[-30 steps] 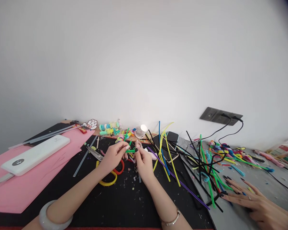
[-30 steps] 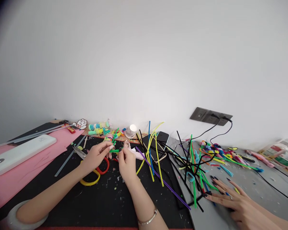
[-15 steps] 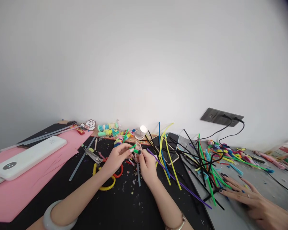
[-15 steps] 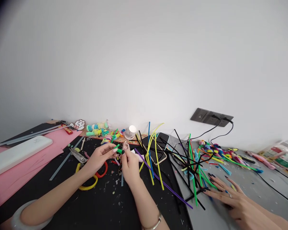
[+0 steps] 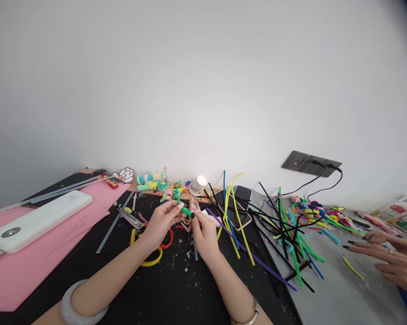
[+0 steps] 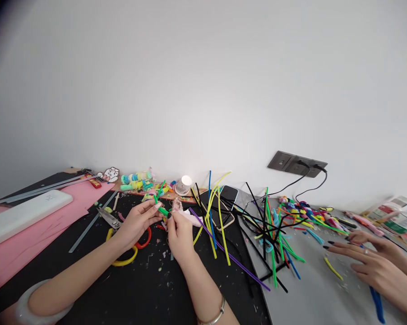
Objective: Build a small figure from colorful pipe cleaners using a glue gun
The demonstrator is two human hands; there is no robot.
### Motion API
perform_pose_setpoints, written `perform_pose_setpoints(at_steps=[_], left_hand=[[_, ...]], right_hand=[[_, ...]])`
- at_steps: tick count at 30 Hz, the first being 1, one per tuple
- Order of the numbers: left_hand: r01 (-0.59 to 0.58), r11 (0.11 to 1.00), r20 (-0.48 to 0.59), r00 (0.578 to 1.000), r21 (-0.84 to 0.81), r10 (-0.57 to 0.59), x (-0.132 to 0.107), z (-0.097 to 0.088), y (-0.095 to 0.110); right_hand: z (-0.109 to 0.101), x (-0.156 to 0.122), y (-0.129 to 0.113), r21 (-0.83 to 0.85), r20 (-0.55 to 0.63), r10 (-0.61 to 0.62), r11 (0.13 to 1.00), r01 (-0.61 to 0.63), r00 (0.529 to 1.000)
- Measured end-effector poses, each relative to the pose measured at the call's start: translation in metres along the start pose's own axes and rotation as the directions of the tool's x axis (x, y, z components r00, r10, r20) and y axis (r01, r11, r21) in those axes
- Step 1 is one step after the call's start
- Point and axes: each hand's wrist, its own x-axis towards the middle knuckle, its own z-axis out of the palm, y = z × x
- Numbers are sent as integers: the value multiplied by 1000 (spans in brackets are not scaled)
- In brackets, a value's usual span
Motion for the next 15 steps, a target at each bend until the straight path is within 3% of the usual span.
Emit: perform_pose_setpoints(at_steps=[4,8,11,15], left_hand=[[11,1000,-12,1000,-2,-11,0,-2,-1],[-55,990,-201,976,128,81,3,-9,1],[-40,977,-309,945,207,104,4,-13,5],[-36,980,-318,943,197,99,3,-14,9]], right_hand=[[-3,1,0,5,37,15,1000,-15,999],[-10,4,6,-161,41,55,986,-47,998],[-18,7,11,-390,-42,125,911,-132,991],[-31,9,14,-553,-113,225,795,-249,968]])
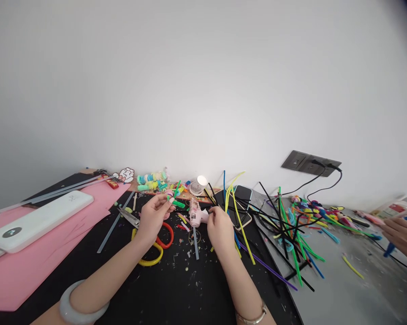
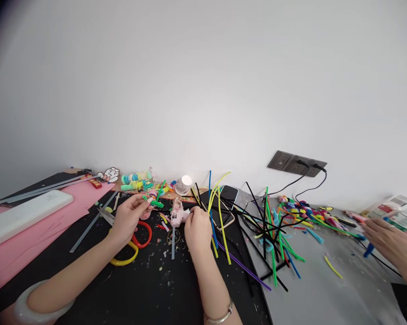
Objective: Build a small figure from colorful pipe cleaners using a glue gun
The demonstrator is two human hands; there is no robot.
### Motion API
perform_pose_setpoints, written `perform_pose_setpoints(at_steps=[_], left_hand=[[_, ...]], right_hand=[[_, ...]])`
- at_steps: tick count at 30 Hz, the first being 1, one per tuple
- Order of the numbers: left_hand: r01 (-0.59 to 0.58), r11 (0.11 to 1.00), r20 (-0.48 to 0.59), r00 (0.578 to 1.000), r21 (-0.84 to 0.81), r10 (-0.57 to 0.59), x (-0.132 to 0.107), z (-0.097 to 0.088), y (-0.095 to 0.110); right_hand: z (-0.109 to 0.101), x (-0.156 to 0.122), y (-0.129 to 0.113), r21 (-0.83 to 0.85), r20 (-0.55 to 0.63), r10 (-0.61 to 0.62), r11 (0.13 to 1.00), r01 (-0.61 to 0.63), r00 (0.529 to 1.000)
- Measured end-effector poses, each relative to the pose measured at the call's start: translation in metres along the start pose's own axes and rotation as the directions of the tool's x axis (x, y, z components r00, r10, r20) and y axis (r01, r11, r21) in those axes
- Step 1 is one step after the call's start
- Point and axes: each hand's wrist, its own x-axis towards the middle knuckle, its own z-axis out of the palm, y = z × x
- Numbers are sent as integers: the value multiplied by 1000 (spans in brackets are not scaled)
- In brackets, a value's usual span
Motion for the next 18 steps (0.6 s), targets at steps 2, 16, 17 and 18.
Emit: perform_pose_setpoints(at_steps=[2,16,17,18], left_hand=[[0,1000,0,1000,-11,0,0,0,0],[0,1000,15,1000,-17,0,1,-1,-1],[-4,1000,19,1000,1,4,1,-1,0],[-7,1000,26,1000,22,7,0,-1,1]], right_hand=[[-6,2,5,-74,28,94,993,-91,995],[-16,15,45,-99,-144,101,988,-116,984],[-14,15,45,-68,-178,28,997,-41,984],[-13,15,44,-35,-198,-45,999,39,979]])
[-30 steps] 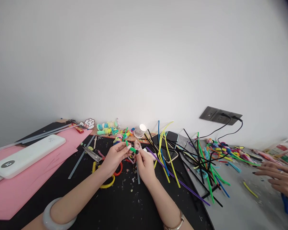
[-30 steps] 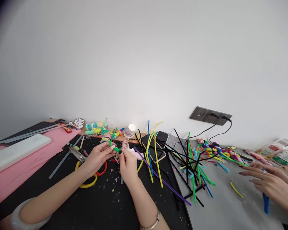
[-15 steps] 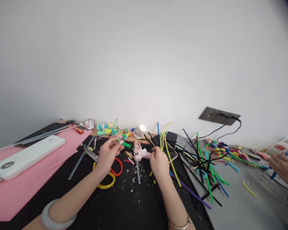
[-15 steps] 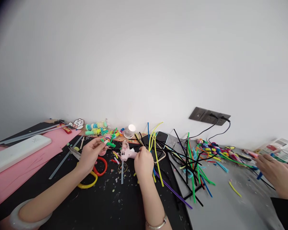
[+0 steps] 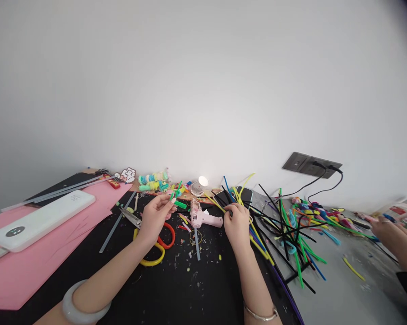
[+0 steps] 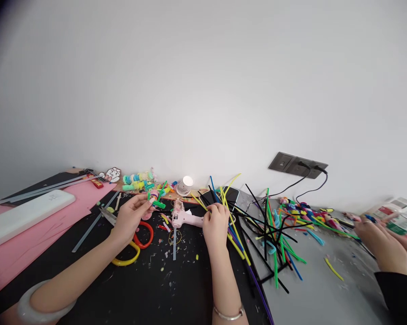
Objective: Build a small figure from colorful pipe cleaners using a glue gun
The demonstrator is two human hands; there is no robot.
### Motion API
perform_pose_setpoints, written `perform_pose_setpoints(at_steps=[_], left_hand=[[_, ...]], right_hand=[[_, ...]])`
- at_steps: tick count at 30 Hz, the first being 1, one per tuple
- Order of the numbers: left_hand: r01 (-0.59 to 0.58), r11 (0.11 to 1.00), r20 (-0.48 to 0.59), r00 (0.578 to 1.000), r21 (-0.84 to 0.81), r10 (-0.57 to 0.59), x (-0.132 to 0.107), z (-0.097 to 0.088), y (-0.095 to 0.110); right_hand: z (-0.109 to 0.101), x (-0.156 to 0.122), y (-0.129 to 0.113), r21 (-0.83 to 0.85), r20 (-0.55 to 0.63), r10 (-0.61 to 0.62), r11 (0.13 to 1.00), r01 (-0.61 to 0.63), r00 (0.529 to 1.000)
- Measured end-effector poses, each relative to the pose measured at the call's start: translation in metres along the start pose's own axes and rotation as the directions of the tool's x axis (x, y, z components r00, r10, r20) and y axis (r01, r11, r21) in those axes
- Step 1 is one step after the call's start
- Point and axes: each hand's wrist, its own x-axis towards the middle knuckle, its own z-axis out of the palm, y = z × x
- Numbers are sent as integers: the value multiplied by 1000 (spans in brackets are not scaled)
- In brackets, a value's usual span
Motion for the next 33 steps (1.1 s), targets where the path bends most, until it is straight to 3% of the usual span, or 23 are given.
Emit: perform_pose_setpoints(at_steps=[2,5,7,10,15,19,25,28,33], left_hand=[[-4,999,11,1000,41,3,0,0,0],[-1,997,25,1000,78,-1,1,0,0],[4,996,31,999,91,-7,1,-1,-1],[5,994,39,999,105,-9,2,-2,-2],[-3,993,17,1000,116,1,4,-4,-4],[-10,994,2,1000,113,10,4,-4,-4],[-56,994,-21,998,98,59,6,-6,-10],[-61,993,-32,997,97,65,8,-6,-11],[9,996,-34,999,94,-5,7,-5,-9]], right_hand=[[3,-2,-5,96,23,-128,988,125,992],[8,-8,-14,170,201,-232,965,199,952],[12,-12,-20,123,313,-208,976,177,927],[18,-15,-27,-8,372,-112,992,124,921],[22,-15,-36,-94,379,-59,990,102,924],[20,-17,-38,-108,257,-117,983,148,959],[20,-17,-35,241,241,-330,931,273,913],[24,-16,-30,236,295,-293,945,227,910],[31,-14,-28,28,343,-136,990,135,929]])
